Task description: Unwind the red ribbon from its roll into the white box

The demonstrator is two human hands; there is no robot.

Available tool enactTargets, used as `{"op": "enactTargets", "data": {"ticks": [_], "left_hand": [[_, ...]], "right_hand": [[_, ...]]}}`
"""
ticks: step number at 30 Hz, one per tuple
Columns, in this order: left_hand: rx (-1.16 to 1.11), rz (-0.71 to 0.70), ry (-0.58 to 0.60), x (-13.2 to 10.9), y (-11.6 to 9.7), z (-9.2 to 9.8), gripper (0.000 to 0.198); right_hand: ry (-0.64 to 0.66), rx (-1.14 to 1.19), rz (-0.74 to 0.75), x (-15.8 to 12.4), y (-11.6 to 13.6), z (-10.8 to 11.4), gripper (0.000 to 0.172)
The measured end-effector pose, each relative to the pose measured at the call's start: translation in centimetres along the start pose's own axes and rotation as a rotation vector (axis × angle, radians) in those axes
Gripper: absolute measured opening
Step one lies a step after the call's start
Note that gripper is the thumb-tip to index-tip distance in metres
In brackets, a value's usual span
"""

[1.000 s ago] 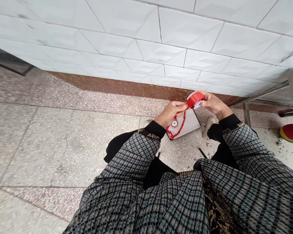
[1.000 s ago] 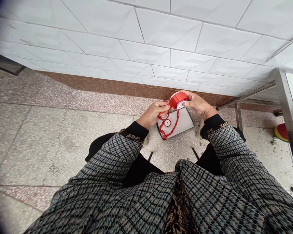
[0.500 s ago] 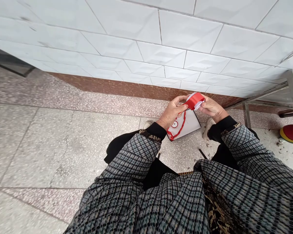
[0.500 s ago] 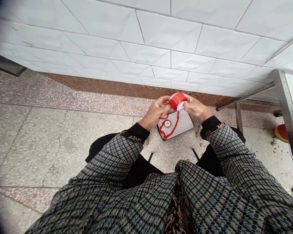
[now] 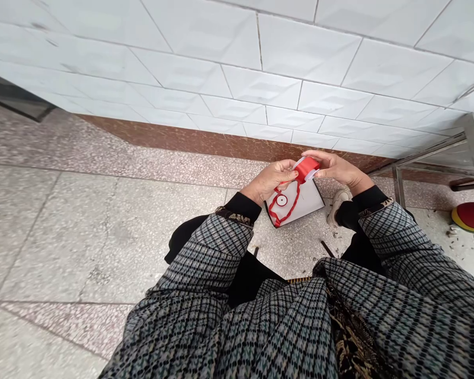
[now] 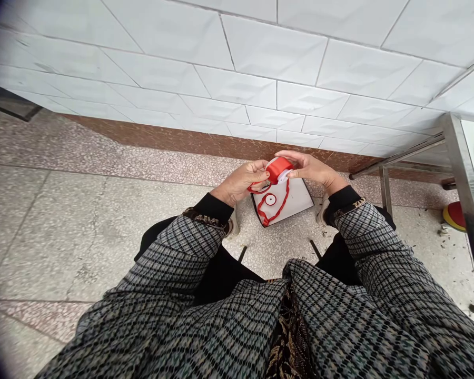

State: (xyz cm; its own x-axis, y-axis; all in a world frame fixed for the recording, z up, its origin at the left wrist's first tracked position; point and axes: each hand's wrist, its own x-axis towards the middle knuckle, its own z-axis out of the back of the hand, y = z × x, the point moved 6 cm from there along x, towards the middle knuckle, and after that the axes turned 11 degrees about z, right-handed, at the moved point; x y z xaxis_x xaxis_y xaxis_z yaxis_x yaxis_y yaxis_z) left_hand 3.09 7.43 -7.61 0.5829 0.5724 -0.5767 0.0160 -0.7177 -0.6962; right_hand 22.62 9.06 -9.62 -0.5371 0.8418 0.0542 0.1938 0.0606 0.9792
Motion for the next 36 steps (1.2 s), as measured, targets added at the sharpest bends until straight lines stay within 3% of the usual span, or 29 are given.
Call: {"op": "enactTargets", "data": {"ticks": [4,9,12,16,22,31,36], "left_hand": [[0.078,0.063,-0.032,0.0,0.4,-0.3,0.027],[0.030,-0.037,-0.198,-0.1,-0.3,-0.2,0.029],[0.031,-0.016,-0.213,-0.3,-0.3,0.0,0.025],[0.021,0.030,-0.167,-0.6,-0.2,-0.2,0.036],[0.019,0.021,-0.080,-0.7,0.2,-0.7,0.058],[0.061,-0.084,-0.036,-0.1,0.5,-0.3,0.069],[-0.035,-0.125,-0.059,0.0,0.5,-0.7,0.065]], "right_hand": [[0.068,-0.289,0.031,-0.2,1.3,0.7,0.063],[-0.027,-0.494,0.083,-0.4,1.5,2.9,0.051],[-0.045,-0.475,0.065,-0.6,1.3,3.8,0.049],[-0.014,-0.458,0.030,-0.7,1.0,4.0,0.051],[-0.081,-0.328,-0.024,-1.0,1.3,4.4,0.059],[-0.101,-0.089,-0.006,-1.0,2.0,2.9,0.068],[-0.131,0.036,0.047,-0.4,1.9,1.5,0.072]]}}
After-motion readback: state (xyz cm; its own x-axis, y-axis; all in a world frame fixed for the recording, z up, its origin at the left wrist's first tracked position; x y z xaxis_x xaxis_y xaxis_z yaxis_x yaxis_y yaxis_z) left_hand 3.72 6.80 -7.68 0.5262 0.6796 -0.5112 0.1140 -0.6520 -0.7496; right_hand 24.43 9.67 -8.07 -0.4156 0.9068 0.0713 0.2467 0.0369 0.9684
